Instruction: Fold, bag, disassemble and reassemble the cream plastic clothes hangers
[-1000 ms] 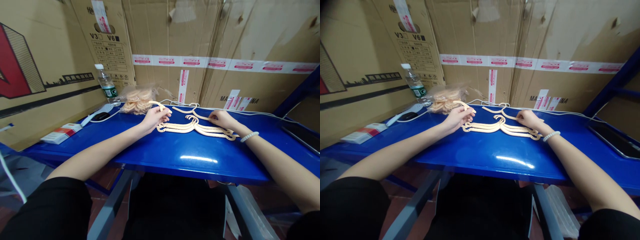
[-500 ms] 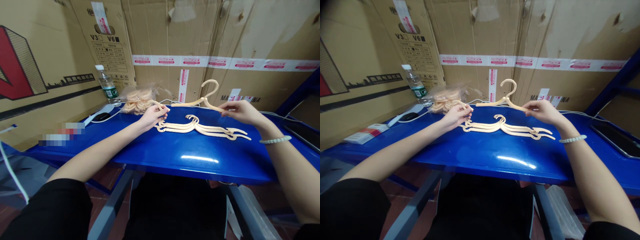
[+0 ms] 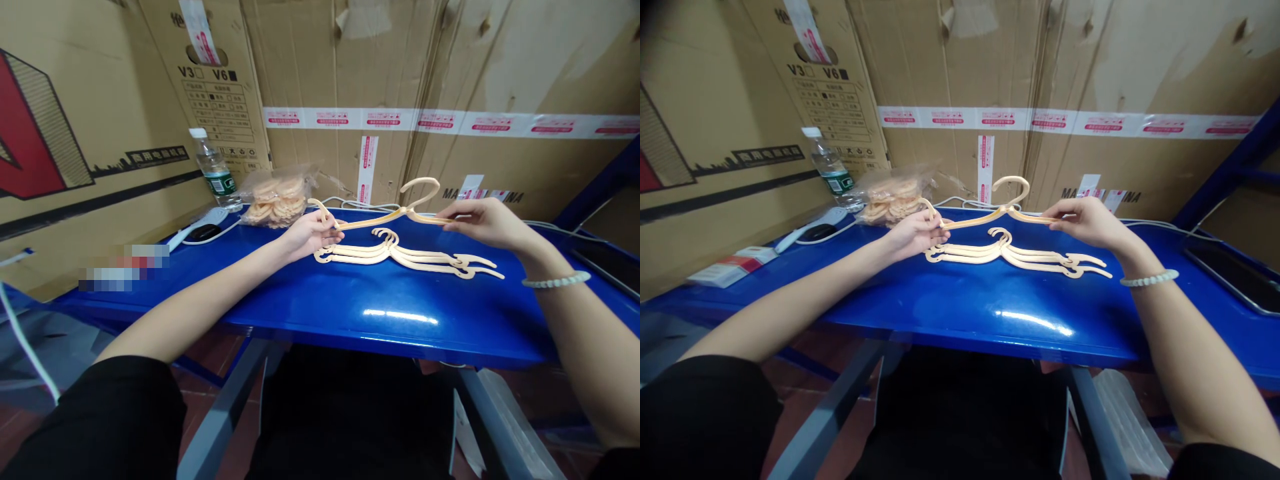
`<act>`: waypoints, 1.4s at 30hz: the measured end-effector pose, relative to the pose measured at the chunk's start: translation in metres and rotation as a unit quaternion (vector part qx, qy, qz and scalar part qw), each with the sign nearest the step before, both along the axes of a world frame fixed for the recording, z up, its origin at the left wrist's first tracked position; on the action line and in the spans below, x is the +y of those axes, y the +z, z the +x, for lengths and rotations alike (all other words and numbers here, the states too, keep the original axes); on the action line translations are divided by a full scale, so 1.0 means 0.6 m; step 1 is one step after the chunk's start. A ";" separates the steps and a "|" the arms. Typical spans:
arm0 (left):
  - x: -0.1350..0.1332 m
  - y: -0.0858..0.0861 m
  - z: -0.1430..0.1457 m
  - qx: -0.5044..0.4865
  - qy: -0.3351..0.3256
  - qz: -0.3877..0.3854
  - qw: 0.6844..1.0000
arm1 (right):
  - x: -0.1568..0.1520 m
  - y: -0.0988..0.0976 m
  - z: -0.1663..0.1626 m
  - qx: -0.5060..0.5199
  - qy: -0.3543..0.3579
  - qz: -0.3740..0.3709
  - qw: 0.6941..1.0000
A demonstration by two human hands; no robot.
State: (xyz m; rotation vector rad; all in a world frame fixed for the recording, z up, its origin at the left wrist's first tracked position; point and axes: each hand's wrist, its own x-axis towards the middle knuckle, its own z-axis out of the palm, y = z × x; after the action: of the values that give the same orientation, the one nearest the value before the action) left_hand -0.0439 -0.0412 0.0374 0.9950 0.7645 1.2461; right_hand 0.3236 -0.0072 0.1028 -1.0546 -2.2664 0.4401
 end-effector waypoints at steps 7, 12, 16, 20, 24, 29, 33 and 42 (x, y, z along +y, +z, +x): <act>0.000 -0.001 0.002 0.021 0.073 0.016 0.997 | -0.012 -0.004 -0.014 -0.019 0.022 0.078 0.997; 0.001 -0.008 0.005 0.041 0.118 0.029 0.992 | -0.021 -0.007 -0.022 -0.031 -0.015 0.061 0.998; 0.002 -0.013 0.008 0.051 0.162 0.035 0.985 | -0.025 -0.010 -0.025 -0.029 0.005 0.053 0.998; 0.006 -0.016 0.013 0.036 0.178 0.030 0.983 | -0.032 -0.005 -0.031 -0.023 0.010 0.020 0.999; 0.009 -0.024 0.013 0.015 0.176 0.063 0.982 | -0.041 0.005 -0.032 0.012 0.000 -0.026 1.000; -0.014 -0.039 0.001 0.223 0.162 0.293 0.915 | -0.062 0.028 -0.021 0.061 -0.030 -0.060 0.996; -0.057 -0.049 0.012 0.420 0.075 0.657 0.621 | -0.066 0.035 -0.001 0.046 -0.002 -0.102 0.994; -0.097 -0.058 0.051 0.512 0.027 0.750 0.418 | -0.041 -0.001 -0.009 -0.188 0.065 -0.211 0.957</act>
State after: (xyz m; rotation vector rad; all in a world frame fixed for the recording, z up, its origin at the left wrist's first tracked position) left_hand -0.0133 -0.0992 0.0026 3.4855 0.2540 1.0235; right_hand 0.3184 -0.0316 0.1020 -1.2882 -2.6616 0.8719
